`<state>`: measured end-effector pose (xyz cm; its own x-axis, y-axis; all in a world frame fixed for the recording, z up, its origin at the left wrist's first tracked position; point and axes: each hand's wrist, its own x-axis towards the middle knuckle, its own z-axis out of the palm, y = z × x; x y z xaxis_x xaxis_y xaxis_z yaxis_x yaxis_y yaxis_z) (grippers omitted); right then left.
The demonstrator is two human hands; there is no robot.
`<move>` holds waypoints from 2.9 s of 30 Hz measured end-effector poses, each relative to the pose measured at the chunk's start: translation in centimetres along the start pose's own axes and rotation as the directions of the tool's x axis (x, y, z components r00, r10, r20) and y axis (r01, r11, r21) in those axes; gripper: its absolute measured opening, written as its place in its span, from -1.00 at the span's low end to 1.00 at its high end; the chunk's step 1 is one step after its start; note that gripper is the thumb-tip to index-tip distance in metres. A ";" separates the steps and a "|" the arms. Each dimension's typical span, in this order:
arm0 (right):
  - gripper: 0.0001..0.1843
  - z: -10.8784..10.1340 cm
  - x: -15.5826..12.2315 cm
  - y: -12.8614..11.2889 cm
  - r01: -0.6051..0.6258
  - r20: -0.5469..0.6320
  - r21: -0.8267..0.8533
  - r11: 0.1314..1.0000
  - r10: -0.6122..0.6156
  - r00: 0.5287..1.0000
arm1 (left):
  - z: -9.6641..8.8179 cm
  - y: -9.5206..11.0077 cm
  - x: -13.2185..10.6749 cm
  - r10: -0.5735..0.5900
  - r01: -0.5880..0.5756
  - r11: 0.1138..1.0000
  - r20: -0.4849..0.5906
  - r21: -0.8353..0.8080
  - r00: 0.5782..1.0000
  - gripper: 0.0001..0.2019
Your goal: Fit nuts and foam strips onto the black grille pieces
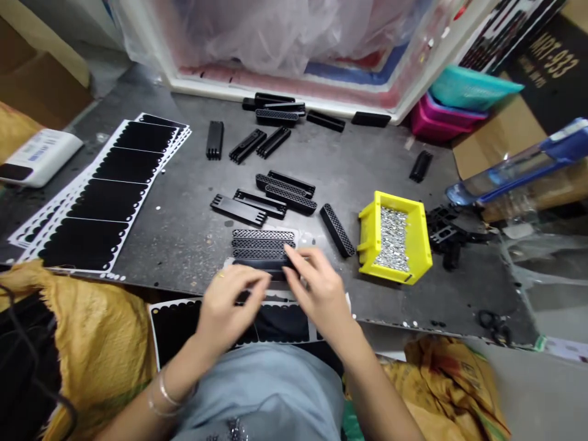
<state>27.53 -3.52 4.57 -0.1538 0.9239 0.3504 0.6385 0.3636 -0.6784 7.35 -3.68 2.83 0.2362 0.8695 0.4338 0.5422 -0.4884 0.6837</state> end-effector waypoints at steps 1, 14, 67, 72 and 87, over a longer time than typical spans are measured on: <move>-0.57 1.8 1.3 -0.3 0.082 0.055 -0.011 0.997 -0.081 0.995 | -1.2 -1.2 0.2 -0.103 0.104 0.994 -0.047 0.018 0.994 -0.91; -0.84 6.6 5.1 -0.2 0.243 0.207 0.029 0.969 -0.244 0.947 | -3.0 -6.8 1.8 -0.403 0.405 0.914 0.092 -0.014 0.911 -0.81; -0.62 2.0 2.9 -1.0 0.036 0.032 0.053 0.998 -0.038 0.999 | -1.2 -1.4 -0.7 0.078 -0.081 0.993 -0.030 -0.089 0.996 -0.89; -0.83 7.1 6.5 0.0 0.223 0.163 0.021 0.975 -0.224 0.961 | -4.0 -6.9 2.3 -0.380 0.379 0.923 -0.004 0.072 0.925 -0.80; -0.82 7.2 7.2 0.1 0.221 0.211 0.052 0.974 -0.227 0.951 | -3.2 -8.3 3.8 -0.456 0.461 0.885 0.082 -0.058 0.886 -0.79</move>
<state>21.07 4.04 2.38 -0.4501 0.8211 0.3509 0.5490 0.5644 -0.6165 1.17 3.46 0.69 0.0284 0.9993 0.0240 0.5420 -0.0355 0.8397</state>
